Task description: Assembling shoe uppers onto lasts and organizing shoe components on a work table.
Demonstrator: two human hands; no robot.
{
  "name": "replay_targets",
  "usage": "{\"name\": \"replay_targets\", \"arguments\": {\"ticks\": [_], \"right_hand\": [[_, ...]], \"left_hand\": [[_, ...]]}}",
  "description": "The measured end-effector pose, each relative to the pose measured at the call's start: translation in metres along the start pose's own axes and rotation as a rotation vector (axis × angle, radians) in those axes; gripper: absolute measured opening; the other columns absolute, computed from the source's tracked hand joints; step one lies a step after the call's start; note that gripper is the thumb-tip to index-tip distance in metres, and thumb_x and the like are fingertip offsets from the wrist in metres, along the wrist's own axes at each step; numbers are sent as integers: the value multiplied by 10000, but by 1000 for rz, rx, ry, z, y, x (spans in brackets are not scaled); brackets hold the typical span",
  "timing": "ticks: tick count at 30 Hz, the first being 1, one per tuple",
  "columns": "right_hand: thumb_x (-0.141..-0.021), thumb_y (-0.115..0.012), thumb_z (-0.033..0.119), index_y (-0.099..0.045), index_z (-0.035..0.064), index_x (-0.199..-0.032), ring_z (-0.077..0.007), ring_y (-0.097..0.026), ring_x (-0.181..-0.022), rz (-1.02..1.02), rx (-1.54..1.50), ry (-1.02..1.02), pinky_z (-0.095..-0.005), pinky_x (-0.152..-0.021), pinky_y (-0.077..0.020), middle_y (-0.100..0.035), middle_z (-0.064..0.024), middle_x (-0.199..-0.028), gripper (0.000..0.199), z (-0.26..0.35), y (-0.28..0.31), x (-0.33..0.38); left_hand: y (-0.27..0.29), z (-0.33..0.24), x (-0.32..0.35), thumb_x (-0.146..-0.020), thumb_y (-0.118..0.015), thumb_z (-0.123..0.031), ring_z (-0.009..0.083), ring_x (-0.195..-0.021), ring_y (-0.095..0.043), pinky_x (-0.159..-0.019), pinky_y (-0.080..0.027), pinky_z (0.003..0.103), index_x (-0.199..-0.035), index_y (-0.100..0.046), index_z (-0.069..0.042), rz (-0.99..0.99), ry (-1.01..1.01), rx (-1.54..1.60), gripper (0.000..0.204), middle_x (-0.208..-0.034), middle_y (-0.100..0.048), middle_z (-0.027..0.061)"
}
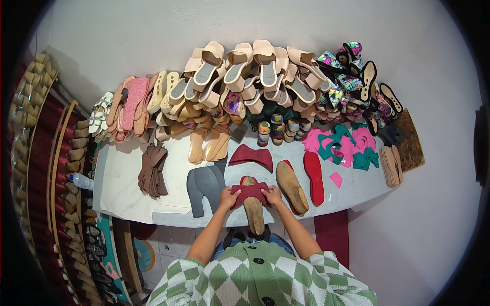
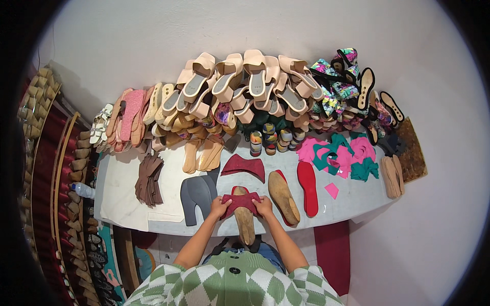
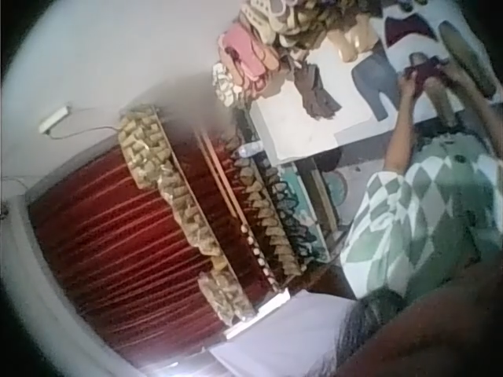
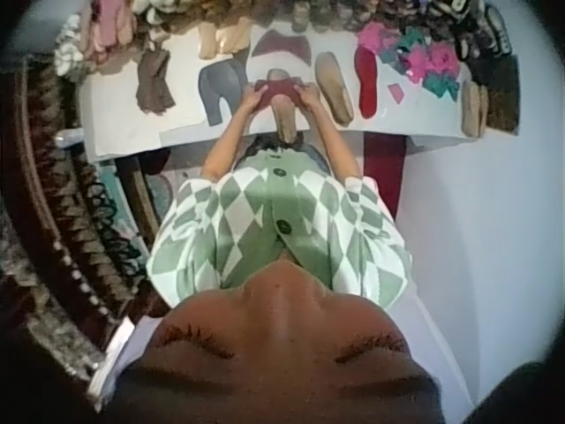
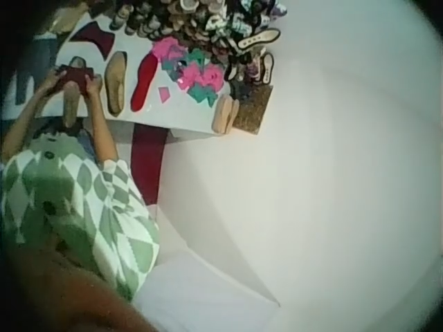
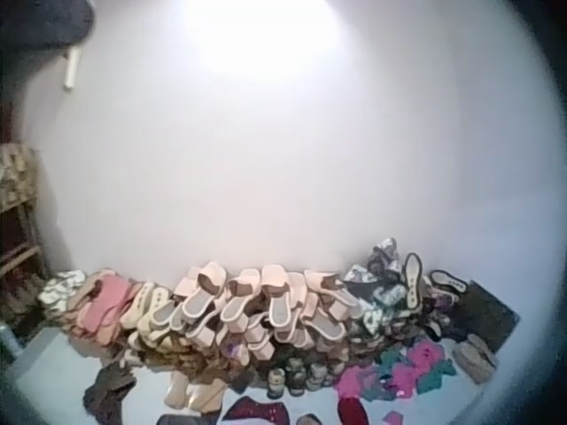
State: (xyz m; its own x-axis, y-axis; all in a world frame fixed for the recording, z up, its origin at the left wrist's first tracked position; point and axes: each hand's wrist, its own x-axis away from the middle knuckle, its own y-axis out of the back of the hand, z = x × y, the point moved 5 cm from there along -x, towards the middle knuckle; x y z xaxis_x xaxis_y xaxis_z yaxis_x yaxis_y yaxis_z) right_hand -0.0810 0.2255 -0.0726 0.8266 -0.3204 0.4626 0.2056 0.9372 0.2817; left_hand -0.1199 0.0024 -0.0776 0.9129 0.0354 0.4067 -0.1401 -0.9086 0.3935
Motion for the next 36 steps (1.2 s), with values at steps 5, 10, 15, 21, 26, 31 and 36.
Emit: {"name": "replay_targets", "arguments": {"ticks": [5,10,15,21,26,31,36], "right_hand": [[-791,-658,128,-529,-47,-981,-130,-582,-714,80,-169,-5,-257,-629,-482,-615,-86,-807,289,10,-6,8],[-822,-621,133,-532,-46,-1000,-126,-587,-734,111,-237,-3,-250,-657,-481,-625,-91,-833,268,5,3,8],[-837,-604,138,-534,-43,-1021,-130,-595,-754,133,-287,-39,-246,-665,-478,-633,-93,-861,267,7,3,13],[-854,-580,145,-540,-30,-1025,-130,-594,-780,180,-412,-69,-247,-712,-466,-632,-92,-876,248,8,2,16],[-865,-556,143,-542,-39,-1017,-128,-591,-772,136,-399,-53,-247,-702,-460,-631,-94,-884,238,-3,2,9],[-865,-555,139,-541,-42,-1017,-130,-593,-771,117,-365,-36,-249,-699,-462,-632,-94,-883,237,1,-3,13],[-864,-556,139,-537,-36,-1027,-132,-596,-775,143,-433,-39,-247,-706,-461,-633,-96,-894,240,4,-4,19]], "left_hand": [[-2,19,-4,-810,-647,-124,125,-696,-588,-625,-478,255,-926,-528,10,82,-23,253,214,-793,-617,70],[-2,-13,14,-817,-630,-94,135,-719,-603,-646,-490,253,-951,-520,21,136,27,397,208,-828,-630,93],[3,-21,21,-833,-617,-111,133,-738,-606,-676,-487,249,-970,-519,11,169,33,413,208,-852,-635,90],[3,-15,23,-835,-623,-142,129,-753,-600,-697,-481,254,-982,-518,11,166,49,457,238,-859,-632,79],[-3,-19,26,-841,-616,-143,127,-760,-597,-694,-479,249,-987,-514,13,147,97,485,236,-869,-626,79],[-4,-14,26,-845,-602,-114,131,-764,-597,-696,-483,249,-993,-504,16,140,54,567,220,-882,-624,89],[-3,-17,29,-855,-577,-81,134,-761,-599,-698,-488,253,-1003,-496,13,158,25,645,194,-886,-626,94]]}}
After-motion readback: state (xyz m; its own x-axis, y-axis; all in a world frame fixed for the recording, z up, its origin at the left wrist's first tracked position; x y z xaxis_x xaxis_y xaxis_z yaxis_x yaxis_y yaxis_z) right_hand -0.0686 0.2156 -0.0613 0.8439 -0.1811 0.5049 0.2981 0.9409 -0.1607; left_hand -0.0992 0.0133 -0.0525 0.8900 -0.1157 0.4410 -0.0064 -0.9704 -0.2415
